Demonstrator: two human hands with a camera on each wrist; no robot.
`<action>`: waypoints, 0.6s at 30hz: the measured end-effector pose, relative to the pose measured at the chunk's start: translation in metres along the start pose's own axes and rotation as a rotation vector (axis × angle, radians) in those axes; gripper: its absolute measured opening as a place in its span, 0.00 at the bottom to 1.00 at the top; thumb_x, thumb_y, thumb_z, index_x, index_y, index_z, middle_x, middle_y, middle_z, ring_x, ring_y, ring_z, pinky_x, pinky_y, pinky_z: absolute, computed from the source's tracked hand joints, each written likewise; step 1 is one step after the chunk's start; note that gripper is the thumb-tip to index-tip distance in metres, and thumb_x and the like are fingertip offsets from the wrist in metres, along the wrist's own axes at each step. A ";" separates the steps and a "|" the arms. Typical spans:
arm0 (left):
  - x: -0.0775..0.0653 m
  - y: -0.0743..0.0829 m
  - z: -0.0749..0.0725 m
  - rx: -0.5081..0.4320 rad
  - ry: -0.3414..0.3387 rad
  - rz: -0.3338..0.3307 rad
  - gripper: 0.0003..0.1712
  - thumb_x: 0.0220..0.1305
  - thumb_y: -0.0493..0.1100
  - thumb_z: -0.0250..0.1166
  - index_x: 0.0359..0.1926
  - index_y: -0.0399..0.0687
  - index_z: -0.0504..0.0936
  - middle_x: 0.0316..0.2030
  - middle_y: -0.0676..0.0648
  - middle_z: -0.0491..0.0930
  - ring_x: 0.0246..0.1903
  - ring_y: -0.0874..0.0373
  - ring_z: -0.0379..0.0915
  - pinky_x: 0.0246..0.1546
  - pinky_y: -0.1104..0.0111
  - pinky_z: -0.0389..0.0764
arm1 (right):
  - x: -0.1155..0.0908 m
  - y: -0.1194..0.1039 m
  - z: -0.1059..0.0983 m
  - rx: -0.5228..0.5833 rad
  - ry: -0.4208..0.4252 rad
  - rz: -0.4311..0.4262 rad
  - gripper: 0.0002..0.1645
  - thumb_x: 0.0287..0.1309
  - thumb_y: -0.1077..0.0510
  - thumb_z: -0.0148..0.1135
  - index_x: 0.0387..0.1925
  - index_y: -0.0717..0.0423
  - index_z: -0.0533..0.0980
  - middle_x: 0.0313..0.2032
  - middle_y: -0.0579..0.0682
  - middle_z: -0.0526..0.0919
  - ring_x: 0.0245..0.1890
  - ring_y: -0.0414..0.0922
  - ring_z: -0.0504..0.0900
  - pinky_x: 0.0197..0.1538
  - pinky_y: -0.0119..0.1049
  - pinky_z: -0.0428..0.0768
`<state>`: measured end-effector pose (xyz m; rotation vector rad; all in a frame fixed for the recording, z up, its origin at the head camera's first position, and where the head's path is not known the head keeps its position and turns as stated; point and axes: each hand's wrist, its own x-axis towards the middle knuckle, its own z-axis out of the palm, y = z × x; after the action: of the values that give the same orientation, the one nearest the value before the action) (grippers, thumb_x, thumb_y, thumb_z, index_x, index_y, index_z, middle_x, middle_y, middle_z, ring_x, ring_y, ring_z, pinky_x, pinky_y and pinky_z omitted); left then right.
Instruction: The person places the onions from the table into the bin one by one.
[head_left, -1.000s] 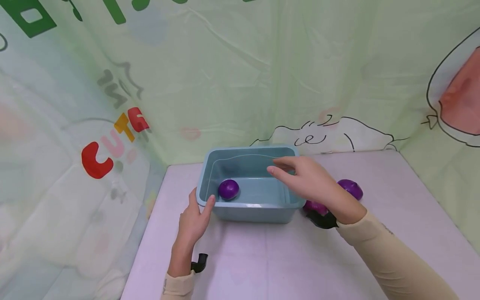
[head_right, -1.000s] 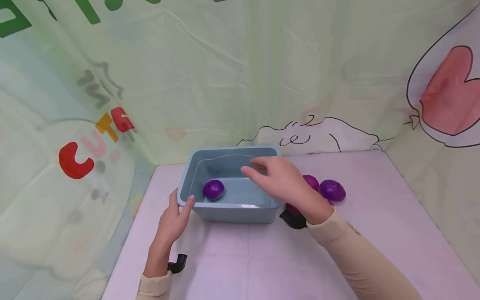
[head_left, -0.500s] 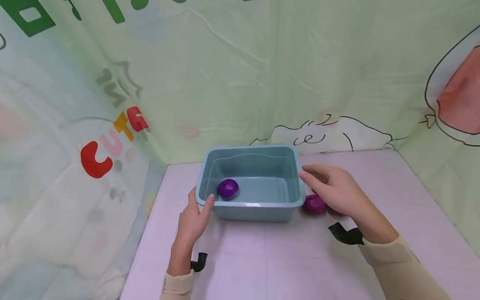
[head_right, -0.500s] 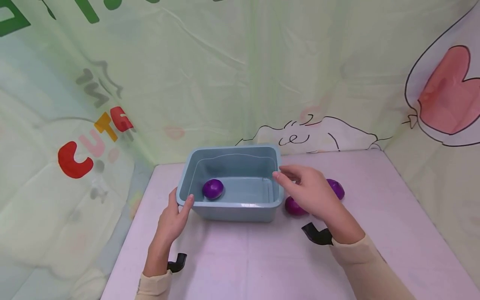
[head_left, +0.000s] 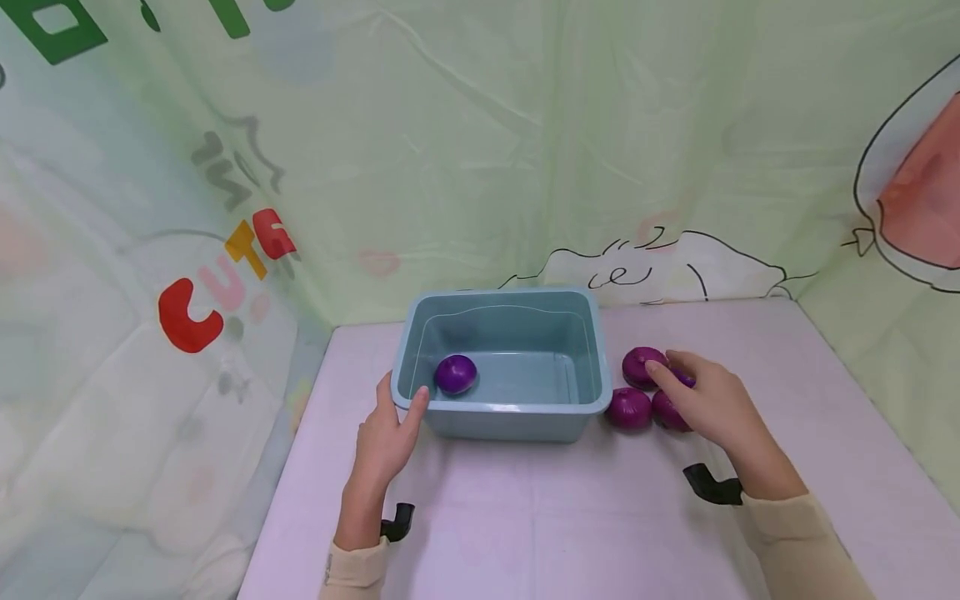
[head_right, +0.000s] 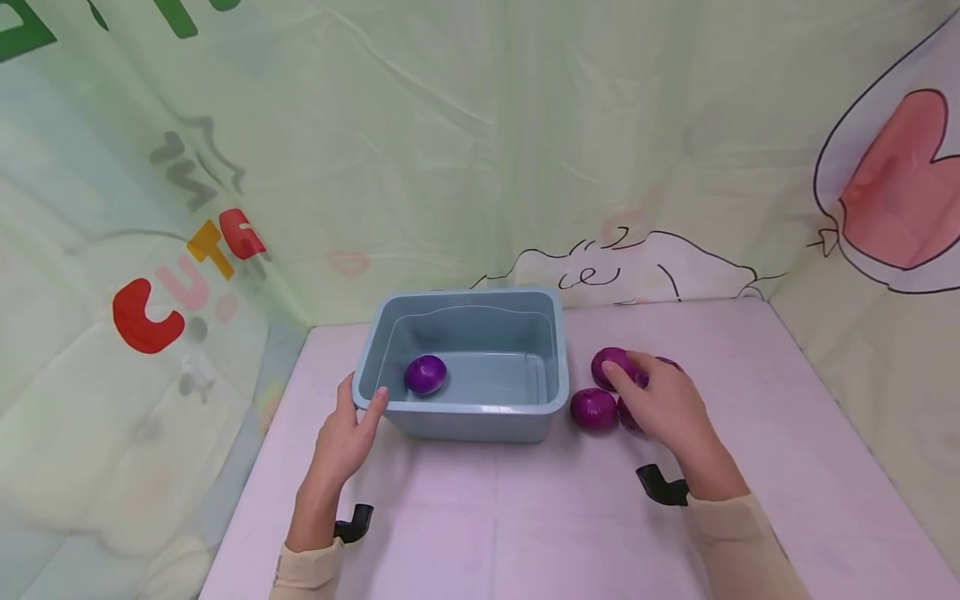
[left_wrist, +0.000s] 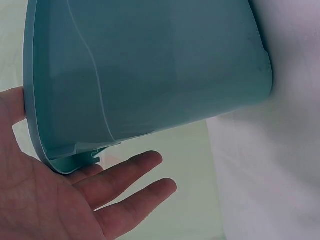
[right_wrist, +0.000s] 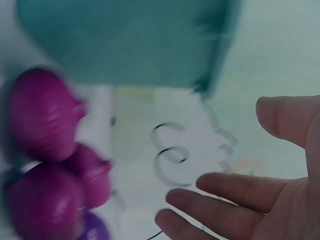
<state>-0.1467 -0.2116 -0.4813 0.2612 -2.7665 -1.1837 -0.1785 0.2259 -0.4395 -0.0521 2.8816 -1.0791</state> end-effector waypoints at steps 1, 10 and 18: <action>0.000 0.000 0.000 -0.003 0.000 0.000 0.55 0.67 0.81 0.50 0.82 0.55 0.52 0.71 0.39 0.70 0.63 0.31 0.72 0.51 0.33 0.75 | 0.001 0.006 0.002 -0.010 -0.006 0.023 0.52 0.76 0.31 0.46 0.72 0.75 0.61 0.67 0.78 0.66 0.65 0.77 0.64 0.58 0.74 0.69; 0.001 -0.001 0.002 -0.004 -0.001 -0.001 0.55 0.67 0.81 0.50 0.82 0.56 0.52 0.71 0.40 0.70 0.64 0.32 0.72 0.51 0.33 0.76 | 0.001 0.054 0.017 -0.046 -0.001 0.118 0.57 0.75 0.28 0.44 0.70 0.82 0.58 0.65 0.85 0.62 0.64 0.81 0.62 0.58 0.76 0.66; 0.001 -0.001 0.001 0.003 0.009 0.000 0.54 0.67 0.80 0.50 0.82 0.56 0.52 0.71 0.41 0.71 0.64 0.32 0.72 0.52 0.31 0.73 | 0.000 0.070 0.027 -0.056 -0.010 0.146 0.59 0.74 0.27 0.44 0.69 0.84 0.58 0.64 0.85 0.63 0.62 0.81 0.63 0.57 0.76 0.67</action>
<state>-0.1480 -0.2119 -0.4827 0.2665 -2.7608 -1.1762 -0.1767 0.2611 -0.5060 0.1478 2.8544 -0.9697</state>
